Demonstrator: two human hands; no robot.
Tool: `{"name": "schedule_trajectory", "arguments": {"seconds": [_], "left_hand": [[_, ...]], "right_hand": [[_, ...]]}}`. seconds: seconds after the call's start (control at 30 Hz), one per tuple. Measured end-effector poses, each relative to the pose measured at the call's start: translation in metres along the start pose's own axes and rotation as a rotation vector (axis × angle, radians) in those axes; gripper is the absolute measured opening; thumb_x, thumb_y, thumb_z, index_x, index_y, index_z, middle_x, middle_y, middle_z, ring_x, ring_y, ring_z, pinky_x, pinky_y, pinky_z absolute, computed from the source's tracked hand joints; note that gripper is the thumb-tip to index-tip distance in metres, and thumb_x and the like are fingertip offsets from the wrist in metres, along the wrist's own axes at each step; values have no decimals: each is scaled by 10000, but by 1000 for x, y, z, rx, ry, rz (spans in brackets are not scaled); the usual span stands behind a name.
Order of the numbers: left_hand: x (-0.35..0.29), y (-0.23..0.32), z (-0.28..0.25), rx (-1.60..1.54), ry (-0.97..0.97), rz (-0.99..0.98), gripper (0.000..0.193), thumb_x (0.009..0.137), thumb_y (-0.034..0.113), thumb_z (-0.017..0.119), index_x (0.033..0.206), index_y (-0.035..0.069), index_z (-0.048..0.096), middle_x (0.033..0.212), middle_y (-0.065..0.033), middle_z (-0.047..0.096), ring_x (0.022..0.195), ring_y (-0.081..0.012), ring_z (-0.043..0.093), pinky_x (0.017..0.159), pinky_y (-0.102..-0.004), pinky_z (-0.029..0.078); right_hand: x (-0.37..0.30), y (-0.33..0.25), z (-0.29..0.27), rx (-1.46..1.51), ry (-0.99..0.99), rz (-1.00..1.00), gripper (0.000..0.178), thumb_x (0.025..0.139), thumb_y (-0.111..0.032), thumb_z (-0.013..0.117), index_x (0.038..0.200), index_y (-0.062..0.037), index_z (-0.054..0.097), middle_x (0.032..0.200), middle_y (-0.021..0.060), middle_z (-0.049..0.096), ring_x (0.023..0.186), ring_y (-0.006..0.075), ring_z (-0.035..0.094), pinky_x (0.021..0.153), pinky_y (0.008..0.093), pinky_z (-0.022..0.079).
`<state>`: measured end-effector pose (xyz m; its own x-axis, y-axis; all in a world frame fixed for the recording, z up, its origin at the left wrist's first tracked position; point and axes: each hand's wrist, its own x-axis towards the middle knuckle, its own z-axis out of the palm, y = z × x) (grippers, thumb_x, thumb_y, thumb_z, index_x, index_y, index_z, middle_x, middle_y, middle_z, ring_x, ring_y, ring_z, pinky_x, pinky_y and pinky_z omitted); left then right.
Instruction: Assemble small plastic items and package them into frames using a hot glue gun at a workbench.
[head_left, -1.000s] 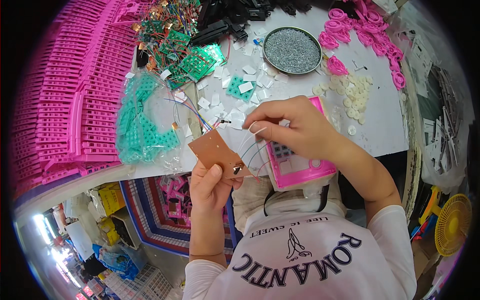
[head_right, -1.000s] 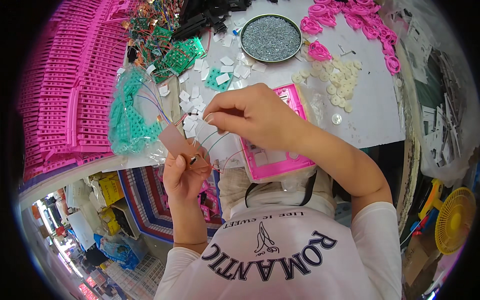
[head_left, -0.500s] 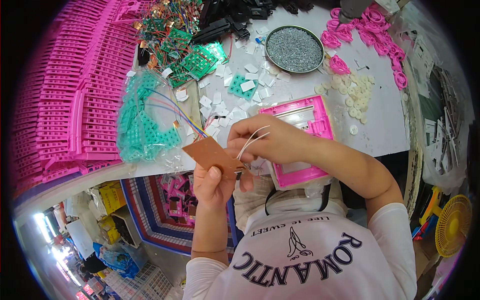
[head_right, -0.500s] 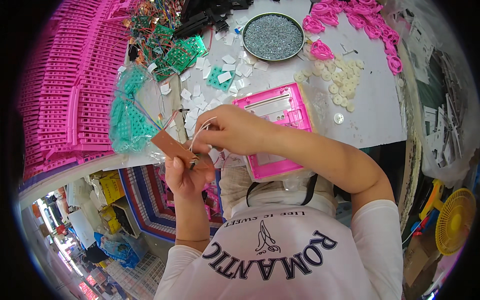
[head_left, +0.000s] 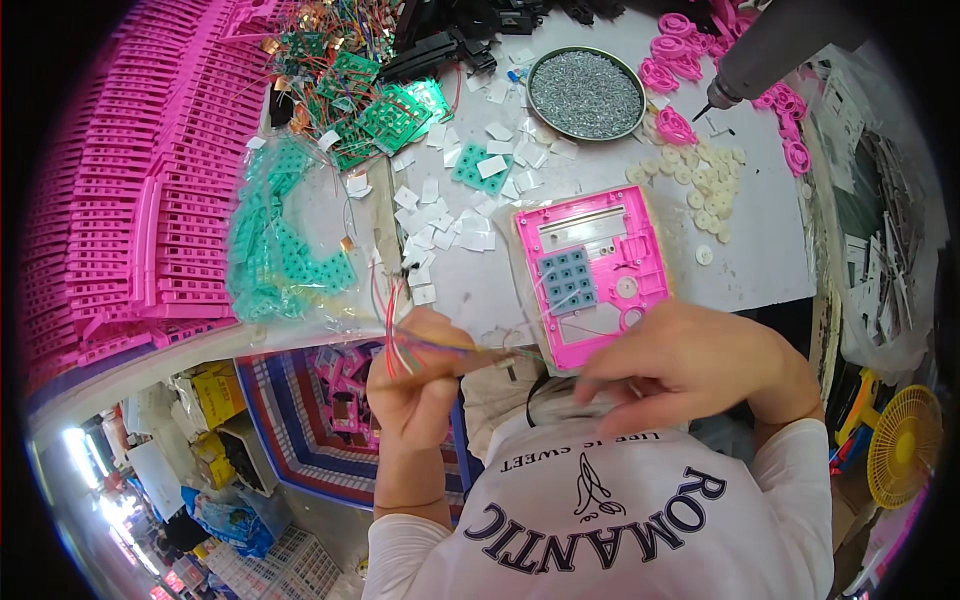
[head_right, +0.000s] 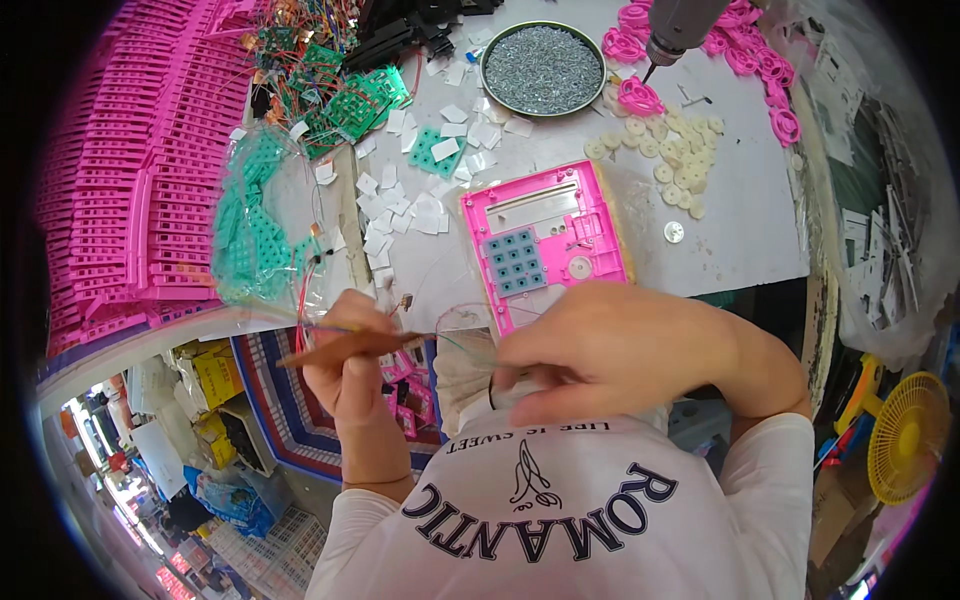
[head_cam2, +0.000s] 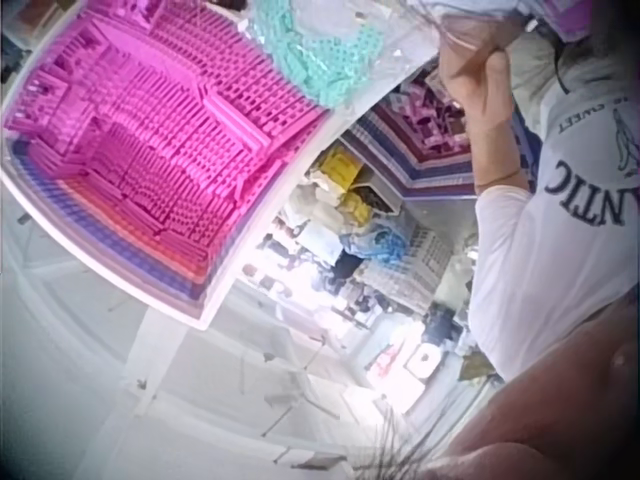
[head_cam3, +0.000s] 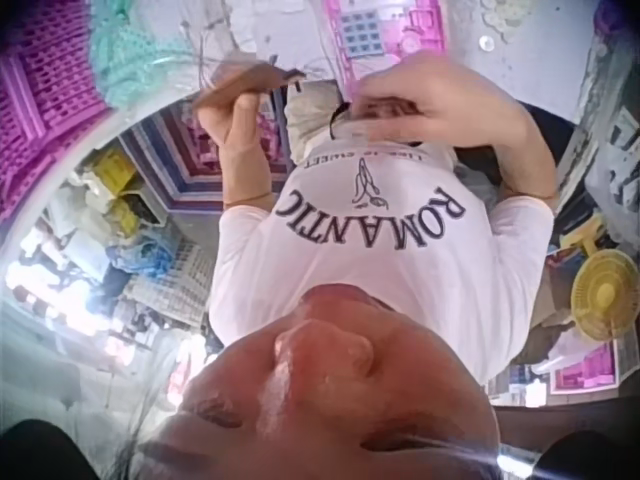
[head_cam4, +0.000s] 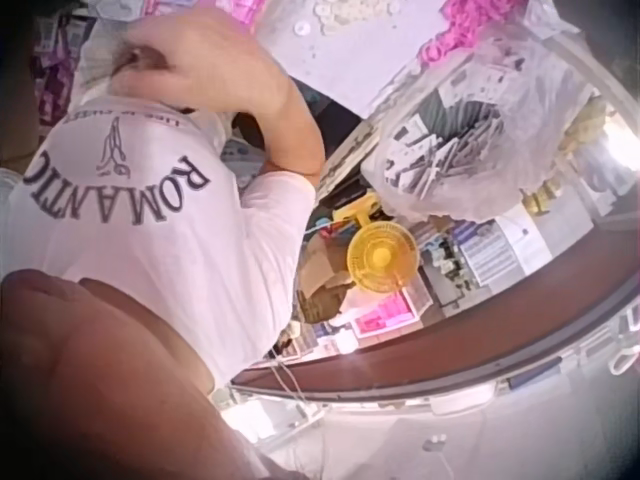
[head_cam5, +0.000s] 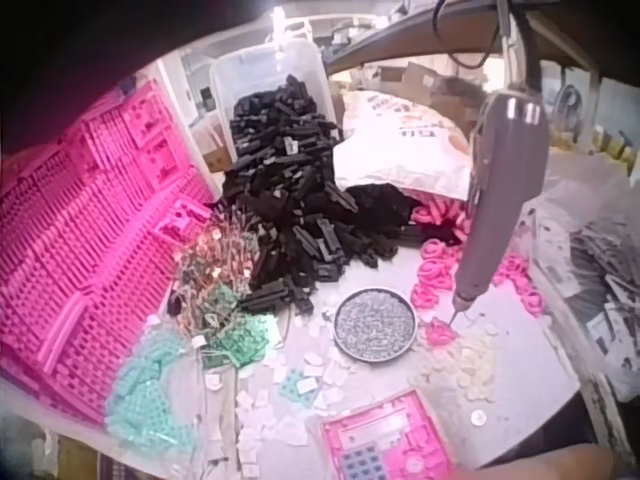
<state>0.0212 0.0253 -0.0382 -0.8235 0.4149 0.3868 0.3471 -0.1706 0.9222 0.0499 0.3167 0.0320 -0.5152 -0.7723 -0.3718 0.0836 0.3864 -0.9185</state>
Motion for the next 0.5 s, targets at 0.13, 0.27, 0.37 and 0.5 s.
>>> {"name": "schedule_trajectory", "arguments": {"seconds": [0.13,0.27,0.37,0.5], "left_hand": [[19,33,17,368,-72,119,143,725,126,749,854,94,698,832,-35,701,775,-234,526,717,-364,438],[38,42,39,484,-72,133,351,938,467,661,810,143,623,740,-24,674,867,-238,497,809,-403,424],[37,51,44,127,63,-111,124,914,152,672,854,43,668,841,-94,683,807,-209,617,755,-344,499],[16,55,35,-105,58,-533,182,909,66,543,965,-56,665,857,-142,674,697,-153,621,624,-253,454]], "right_hand": [[-17,-1,10,-486,740,-309,510,807,-269,804,1218,-27,621,1127,162,645,1059,319,621,845,438,499],[17,11,23,-13,631,-448,313,873,-231,741,1064,-4,639,987,156,658,899,290,640,762,404,503],[3,14,22,280,494,-293,250,989,-216,622,862,-1,627,680,134,602,600,233,606,583,355,462],[-76,45,5,28,144,-76,249,973,-258,650,944,-12,670,793,130,656,720,276,636,667,359,495]]}}
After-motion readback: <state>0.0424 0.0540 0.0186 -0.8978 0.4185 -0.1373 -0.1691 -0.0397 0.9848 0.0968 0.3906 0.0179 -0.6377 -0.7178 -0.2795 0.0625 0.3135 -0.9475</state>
